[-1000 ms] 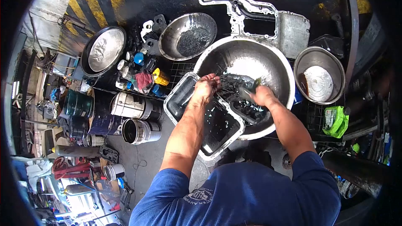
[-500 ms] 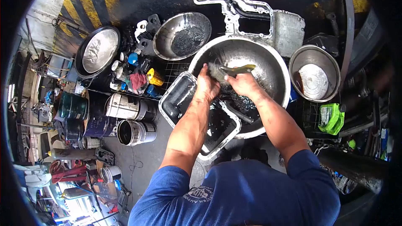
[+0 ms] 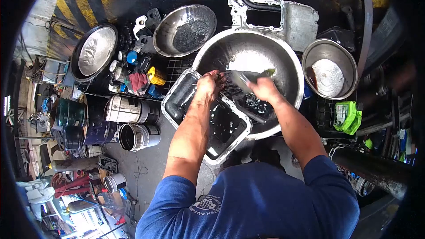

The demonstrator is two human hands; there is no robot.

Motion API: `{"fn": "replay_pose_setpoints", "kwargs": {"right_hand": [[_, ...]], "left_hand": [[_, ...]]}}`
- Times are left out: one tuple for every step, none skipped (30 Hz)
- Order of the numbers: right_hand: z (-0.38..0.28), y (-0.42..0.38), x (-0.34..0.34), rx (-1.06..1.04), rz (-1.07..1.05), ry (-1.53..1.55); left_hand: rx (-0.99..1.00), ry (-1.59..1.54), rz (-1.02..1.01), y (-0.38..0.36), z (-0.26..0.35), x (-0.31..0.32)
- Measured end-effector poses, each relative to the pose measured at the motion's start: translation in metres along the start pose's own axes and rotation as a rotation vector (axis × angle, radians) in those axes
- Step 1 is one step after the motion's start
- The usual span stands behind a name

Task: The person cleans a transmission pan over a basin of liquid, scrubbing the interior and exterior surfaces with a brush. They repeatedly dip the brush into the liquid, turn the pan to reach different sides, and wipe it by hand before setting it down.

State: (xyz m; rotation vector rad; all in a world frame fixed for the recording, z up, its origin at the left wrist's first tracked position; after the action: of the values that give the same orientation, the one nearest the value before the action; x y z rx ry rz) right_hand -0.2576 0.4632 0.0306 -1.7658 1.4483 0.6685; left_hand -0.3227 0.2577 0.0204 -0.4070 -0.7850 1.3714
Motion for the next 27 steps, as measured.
{"fn": "replay_pose_setpoints", "kwargs": {"right_hand": [[-0.026,0.0,-0.024,0.023,0.008,0.124],[-0.057,0.0,-0.049,-0.144,0.217,0.225],[-0.07,0.003,-0.052,-0.086,0.171,0.256],[-0.075,0.004,-0.052,-0.031,0.125,0.287],[-0.072,0.009,-0.041,-0.037,0.075,0.166],[-0.067,0.014,-0.029,-0.046,0.024,0.045],[-0.062,0.018,-0.022,-0.06,-0.066,0.001],[-0.063,0.021,-0.028,-0.243,0.099,-0.043],[-0.068,0.018,-0.037,-0.179,0.054,-0.029],[-0.075,0.008,-0.048,-0.102,0.004,-0.007],[-0.086,0.008,-0.05,-0.146,0.0,0.02],[-0.09,0.015,-0.046,-0.133,0.075,0.074],[-0.085,0.014,-0.035,-0.116,-0.012,-0.014],[-0.079,0.014,-0.027,-0.1,-0.093,-0.102],[-0.058,0.015,-0.016,-0.068,-0.123,-0.064],[-0.044,0.01,-0.014,-0.023,-0.132,-0.058],[-0.025,0.009,-0.005,-0.008,-0.151,-0.127],[-0.003,0.005,0.014,0.013,-0.176,-0.188],[0.012,-0.004,0.032,0.041,-0.198,-0.215],[0.024,-0.013,0.042,0.07,-0.211,-0.248],[0.034,-0.026,0.051,0.125,-0.257,-0.203],[0.042,-0.032,0.062,0.136,-0.327,-0.23],[0.047,-0.032,0.064,0.132,-0.276,-0.202],[0.043,-0.03,0.058,0.123,-0.228,-0.173],[0.034,-0.018,0.048,0.074,-0.157,-0.144],[0.026,-0.005,0.041,0.03,-0.094,-0.112],[0.005,0.003,0.021,0.026,-0.07,-0.036]], "left_hand": [[-0.026,-0.059,-0.043,0.013,-0.008,-0.001],[-0.05,-0.115,-0.086,0.022,-0.014,0.001],[-0.038,-0.231,-0.164,0.008,-0.006,0.02],[-0.024,-0.348,-0.241,-0.007,0.004,0.038],[0.02,-0.443,-0.311,0.003,0.01,0.039],[0.006,-0.479,-0.306,0.002,0.014,0.037],[0.026,-0.432,-0.304,-0.004,0.017,0.035],[0.051,-0.392,-0.299,-0.008,0.021,0.032],[0.022,-0.385,-0.251,-0.006,0.017,0.022],[0.016,-0.363,-0.274,-0.004,0.015,0.022],[0.004,-0.342,-0.301,0.0,0.012,0.025],[-0.009,-0.324,-0.33,0.003,0.006,0.029],[-0.022,-0.33,-0.293,0.006,0.001,0.026],[-0.031,-0.331,-0.26,0.009,0.0,0.022],[-0.038,-0.335,-0.224,0.011,0.001,0.015],[-0.04,-0.343,-0.188,0.011,0.005,0.007],[-0.028,-0.325,-0.151,0.009,0.01,-0.004],[0.023,-0.299,-0.121,0.003,0.018,-0.006],[0.04,-0.242,-0.117,0.005,0.018,-0.011],[0.064,-0.185,-0.123,0.007,0.021,-0.012],[0.055,-0.195,-0.148,0.007,0.022,-0.007],[0.045,-0.203,-0.172,0.003,0.02,-0.004],[0.037,-0.211,-0.193,0.001,0.02,0.0],[0.014,-0.223,-0.219,0.003,0.021,0.004],[-0.013,-0.236,-0.237,0.004,0.019,0.004],[-0.048,-0.25,-0.251,0.003,0.011,0.002],[-0.071,-0.194,-0.135,0.001,0.005,0.001]]}}
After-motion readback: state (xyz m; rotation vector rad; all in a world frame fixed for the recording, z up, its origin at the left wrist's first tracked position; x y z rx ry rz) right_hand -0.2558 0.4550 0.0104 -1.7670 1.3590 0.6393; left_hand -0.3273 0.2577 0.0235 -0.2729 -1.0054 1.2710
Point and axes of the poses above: each hand's wrist, its own y-axis towards the middle knuckle, its own x-axis out of the palm, z = x × y, the point moved 10 cm from there along y, towards the middle knuckle, and after that the axes turned 8 degrees about -x, right-handed, at the moved point
